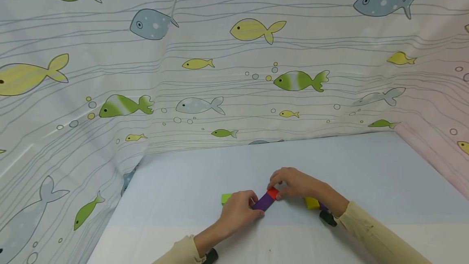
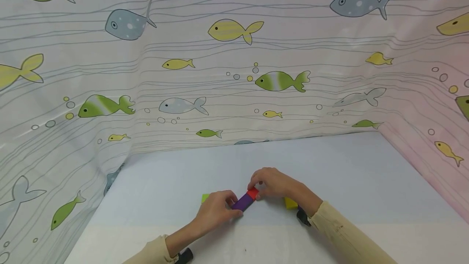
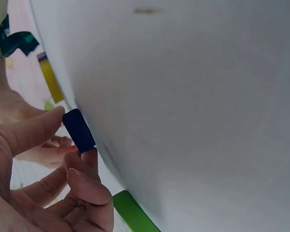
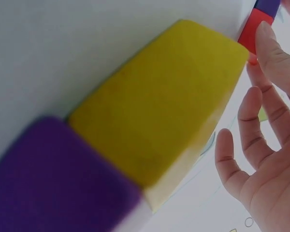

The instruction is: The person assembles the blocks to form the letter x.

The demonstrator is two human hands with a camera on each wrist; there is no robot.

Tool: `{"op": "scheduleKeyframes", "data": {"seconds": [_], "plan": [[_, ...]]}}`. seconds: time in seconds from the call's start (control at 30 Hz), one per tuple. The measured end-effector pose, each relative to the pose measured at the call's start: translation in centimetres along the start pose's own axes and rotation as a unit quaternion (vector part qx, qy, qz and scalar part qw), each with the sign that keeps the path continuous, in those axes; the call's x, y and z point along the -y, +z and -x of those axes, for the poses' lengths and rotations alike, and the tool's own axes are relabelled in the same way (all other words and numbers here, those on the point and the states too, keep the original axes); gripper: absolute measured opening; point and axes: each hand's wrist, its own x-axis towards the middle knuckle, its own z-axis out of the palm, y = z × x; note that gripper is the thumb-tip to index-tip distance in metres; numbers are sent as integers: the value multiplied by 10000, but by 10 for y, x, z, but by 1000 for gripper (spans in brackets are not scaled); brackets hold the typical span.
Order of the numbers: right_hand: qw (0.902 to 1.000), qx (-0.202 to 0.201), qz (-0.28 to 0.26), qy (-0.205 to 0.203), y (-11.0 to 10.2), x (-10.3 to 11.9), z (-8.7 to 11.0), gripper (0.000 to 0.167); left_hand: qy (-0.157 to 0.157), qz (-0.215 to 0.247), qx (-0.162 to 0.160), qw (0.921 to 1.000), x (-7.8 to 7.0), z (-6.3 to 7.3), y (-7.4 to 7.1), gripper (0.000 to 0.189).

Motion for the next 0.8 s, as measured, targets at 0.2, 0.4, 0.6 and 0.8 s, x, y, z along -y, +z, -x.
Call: {"op": "scheduleKeyframes", "data": {"seconds": [0.2, 0.4, 0.6, 0.8], "plan": [[10000, -31, -14, -38, 1, -1, 1, 26, 54, -273, 112, 9995, -5, -1, 0, 27], [10000, -22, -87, 28, 2, -1, 1, 26, 144, -685, 88, 9975, -11, -7, 0, 29], [9999, -48, -103, 104, 1, -1, 2, 26, 520, -556, 55, 9971, -15, -17, -3, 20], [9998, -76, -149, 72, 1, -2, 2, 25, 599, -532, 145, 9967, -14, -26, 1, 17]]}}
